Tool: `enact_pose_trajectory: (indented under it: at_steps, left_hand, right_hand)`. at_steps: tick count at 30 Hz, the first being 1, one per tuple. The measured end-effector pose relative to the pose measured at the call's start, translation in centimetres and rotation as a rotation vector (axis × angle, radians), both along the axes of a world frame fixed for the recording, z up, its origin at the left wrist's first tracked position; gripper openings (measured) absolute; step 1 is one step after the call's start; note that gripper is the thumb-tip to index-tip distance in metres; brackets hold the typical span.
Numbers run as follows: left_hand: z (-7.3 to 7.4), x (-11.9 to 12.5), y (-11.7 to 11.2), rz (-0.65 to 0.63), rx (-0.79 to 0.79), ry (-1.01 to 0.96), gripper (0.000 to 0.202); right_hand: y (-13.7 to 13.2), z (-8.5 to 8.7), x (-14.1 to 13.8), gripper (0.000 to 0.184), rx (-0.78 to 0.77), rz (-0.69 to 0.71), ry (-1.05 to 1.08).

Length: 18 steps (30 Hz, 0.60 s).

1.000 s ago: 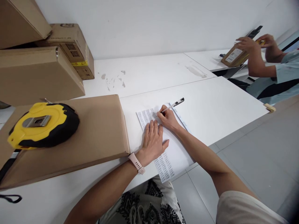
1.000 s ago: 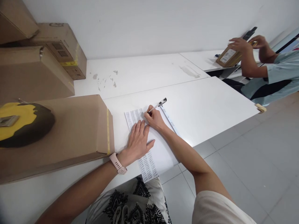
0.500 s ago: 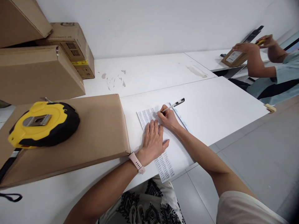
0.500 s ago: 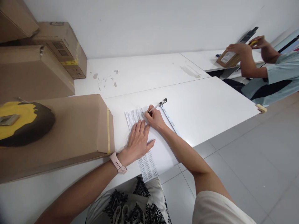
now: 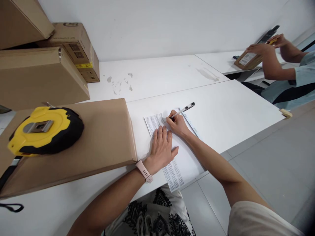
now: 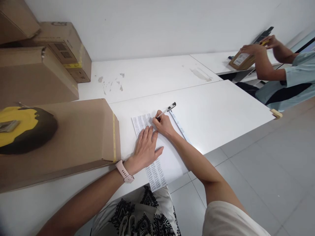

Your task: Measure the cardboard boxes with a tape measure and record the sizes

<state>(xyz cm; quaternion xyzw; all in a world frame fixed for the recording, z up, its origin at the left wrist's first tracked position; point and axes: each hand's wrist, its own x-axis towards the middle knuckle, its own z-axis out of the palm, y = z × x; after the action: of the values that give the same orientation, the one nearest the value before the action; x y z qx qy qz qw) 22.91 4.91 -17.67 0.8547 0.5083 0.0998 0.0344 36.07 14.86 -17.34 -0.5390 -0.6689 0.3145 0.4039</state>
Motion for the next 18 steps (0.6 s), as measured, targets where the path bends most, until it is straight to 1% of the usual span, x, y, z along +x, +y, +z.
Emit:
enact_pose_trajectory:
  at_steps: [9, 14, 18]
  left_hand:
    - [0.1, -0.03, -0.02, 0.007, 0.012, 0.023, 0.072]
    - [-0.03, -0.04, -0.04, 0.003, 0.012, -0.013, 0.072]
    - [-0.01, -0.02, -0.08, 0.006, 0.01, -0.023, 0.07]
  right_hand:
    - [0.03, 0.0, -0.01, 0.016, -0.005, 0.003, 0.016]
    - [0.0, 0.12, -0.06, 0.016, 0.002, -0.021, -0.011]
    - [0.02, 0.13, -0.02, 0.016, -0.002, -0.008, -0.007]
